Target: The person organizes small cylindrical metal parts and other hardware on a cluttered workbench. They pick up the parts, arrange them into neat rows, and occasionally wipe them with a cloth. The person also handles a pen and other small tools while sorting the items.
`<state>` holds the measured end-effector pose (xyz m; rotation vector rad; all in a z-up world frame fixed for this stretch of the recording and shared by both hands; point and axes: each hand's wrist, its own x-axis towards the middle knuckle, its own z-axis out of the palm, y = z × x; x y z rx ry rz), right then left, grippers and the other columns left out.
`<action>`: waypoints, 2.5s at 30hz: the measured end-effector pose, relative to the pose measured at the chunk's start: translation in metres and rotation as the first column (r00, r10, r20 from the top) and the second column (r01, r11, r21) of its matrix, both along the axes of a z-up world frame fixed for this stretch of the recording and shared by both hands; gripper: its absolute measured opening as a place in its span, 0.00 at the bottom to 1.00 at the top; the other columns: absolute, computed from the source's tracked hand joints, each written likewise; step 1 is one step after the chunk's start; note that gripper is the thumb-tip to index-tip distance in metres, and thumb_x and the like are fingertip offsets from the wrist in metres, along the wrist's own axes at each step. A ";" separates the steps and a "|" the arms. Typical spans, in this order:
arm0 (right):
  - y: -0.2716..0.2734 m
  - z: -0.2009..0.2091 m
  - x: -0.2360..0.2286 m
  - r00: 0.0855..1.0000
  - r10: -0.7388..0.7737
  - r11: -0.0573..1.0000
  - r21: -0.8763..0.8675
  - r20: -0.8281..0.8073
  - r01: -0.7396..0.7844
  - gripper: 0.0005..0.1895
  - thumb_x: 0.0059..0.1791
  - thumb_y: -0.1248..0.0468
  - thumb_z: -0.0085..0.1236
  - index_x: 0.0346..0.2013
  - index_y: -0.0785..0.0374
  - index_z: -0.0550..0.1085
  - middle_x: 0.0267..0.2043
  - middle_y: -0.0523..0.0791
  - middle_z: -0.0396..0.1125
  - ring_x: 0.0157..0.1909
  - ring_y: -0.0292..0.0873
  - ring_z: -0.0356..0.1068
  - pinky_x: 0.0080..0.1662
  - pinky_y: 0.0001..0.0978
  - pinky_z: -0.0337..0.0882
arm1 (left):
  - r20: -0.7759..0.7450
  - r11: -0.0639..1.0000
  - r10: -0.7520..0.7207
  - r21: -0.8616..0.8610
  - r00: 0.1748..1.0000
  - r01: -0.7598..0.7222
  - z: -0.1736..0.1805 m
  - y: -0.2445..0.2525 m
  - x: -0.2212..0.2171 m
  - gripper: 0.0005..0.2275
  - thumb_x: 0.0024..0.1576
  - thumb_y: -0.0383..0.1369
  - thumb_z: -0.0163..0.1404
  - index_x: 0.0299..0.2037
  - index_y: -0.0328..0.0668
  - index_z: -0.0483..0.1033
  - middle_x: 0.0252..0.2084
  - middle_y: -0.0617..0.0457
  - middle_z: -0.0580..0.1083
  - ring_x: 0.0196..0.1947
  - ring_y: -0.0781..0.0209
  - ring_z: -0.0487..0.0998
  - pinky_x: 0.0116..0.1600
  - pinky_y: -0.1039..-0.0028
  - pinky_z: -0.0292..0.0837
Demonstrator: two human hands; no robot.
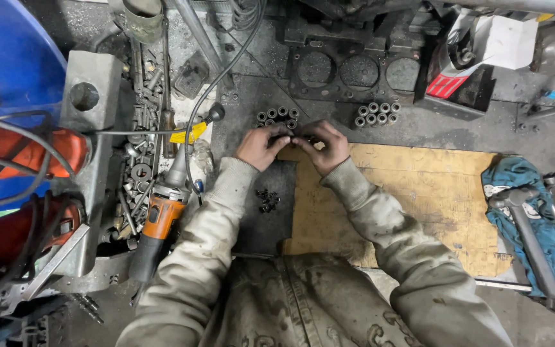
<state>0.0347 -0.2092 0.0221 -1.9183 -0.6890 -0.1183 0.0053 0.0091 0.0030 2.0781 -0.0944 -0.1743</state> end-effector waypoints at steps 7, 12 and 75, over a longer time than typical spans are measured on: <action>0.000 0.009 -0.001 0.958 0.048 0.991 -0.133 0.284 -0.010 0.11 0.49 0.66 0.67 0.45 0.63 0.78 0.47 0.46 0.73 0.45 0.47 0.77 0.45 0.35 0.77 | 0.107 0.999 -0.037 -0.011 0.994 0.038 -0.012 0.003 -0.001 0.19 0.63 0.38 0.53 0.53 0.26 0.76 0.49 0.35 0.79 0.51 0.44 0.82 0.55 0.63 0.76; 0.005 0.002 0.004 0.985 0.018 0.982 -0.190 0.172 0.015 0.07 0.49 0.65 0.68 0.39 0.61 0.78 0.38 0.46 0.71 0.36 0.47 0.75 0.38 0.38 0.75 | 0.000 0.992 0.108 -0.059 0.994 -0.108 0.010 -0.001 -0.005 0.15 0.62 0.38 0.52 0.54 0.36 0.78 0.46 0.40 0.81 0.47 0.48 0.85 0.53 0.63 0.78; -0.009 -0.011 0.059 0.805 0.357 0.828 -0.560 0.475 -0.037 0.14 0.50 0.54 0.63 0.49 0.52 0.80 0.49 0.48 0.72 0.49 0.52 0.76 0.47 0.43 0.77 | 0.186 0.990 0.132 0.020 0.974 -0.138 0.063 -0.001 -0.072 0.09 0.56 0.33 0.60 0.42 0.38 0.81 0.42 0.45 0.80 0.43 0.47 0.82 0.48 0.65 0.76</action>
